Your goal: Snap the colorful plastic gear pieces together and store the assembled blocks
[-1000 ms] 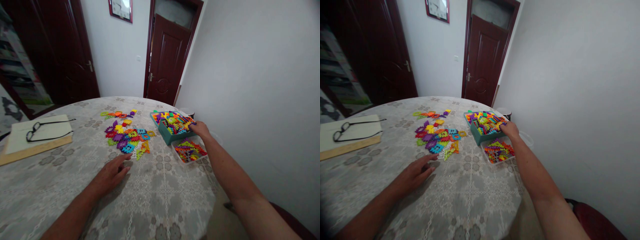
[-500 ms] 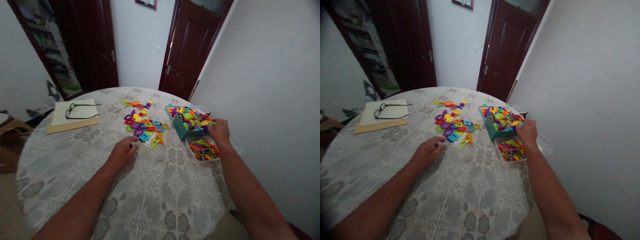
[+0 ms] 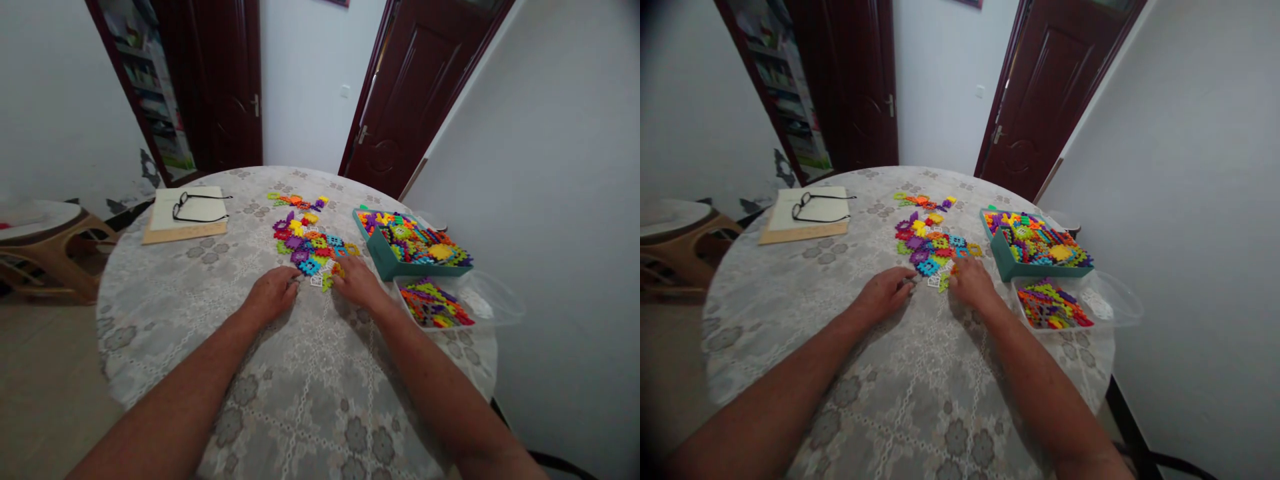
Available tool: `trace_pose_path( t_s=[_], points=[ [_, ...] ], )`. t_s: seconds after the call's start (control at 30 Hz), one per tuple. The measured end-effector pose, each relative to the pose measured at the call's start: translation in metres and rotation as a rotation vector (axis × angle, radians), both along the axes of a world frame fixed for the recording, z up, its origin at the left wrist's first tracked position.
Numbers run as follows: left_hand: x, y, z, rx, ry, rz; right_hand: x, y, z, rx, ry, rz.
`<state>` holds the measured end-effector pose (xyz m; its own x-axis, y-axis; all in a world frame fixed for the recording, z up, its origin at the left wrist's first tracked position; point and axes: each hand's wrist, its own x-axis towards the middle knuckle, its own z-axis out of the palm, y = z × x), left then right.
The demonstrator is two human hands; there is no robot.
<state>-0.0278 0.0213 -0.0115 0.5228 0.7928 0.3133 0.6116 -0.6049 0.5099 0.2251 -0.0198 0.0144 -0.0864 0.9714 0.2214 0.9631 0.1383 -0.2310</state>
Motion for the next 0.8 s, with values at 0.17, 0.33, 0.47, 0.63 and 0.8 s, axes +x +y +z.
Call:
trace_pose_path(
  t_s=[0.17,0.33,0.47,0.63,0.8],
  points=[
    [-0.001,0.0,-0.001,0.003,0.032,-0.022,0.005,0.0,-0.015,-0.003,0.098,0.005],
    [-0.001,0.0,0.0,-0.001,0.022,-0.027,0.021,-0.006,-0.016,-0.036,0.245,0.087],
    [0.0,-0.001,0.004,-0.019,0.012,-0.065,0.022,-0.008,-0.016,0.0,0.364,0.004],
    [0.002,-0.001,0.007,-0.023,0.018,-0.121,0.011,-0.003,-0.017,-0.057,0.663,-0.112],
    [0.004,-0.001,0.006,-0.043,-0.003,-0.185,0.001,0.002,-0.019,-0.138,0.966,-0.138]
  ],
)
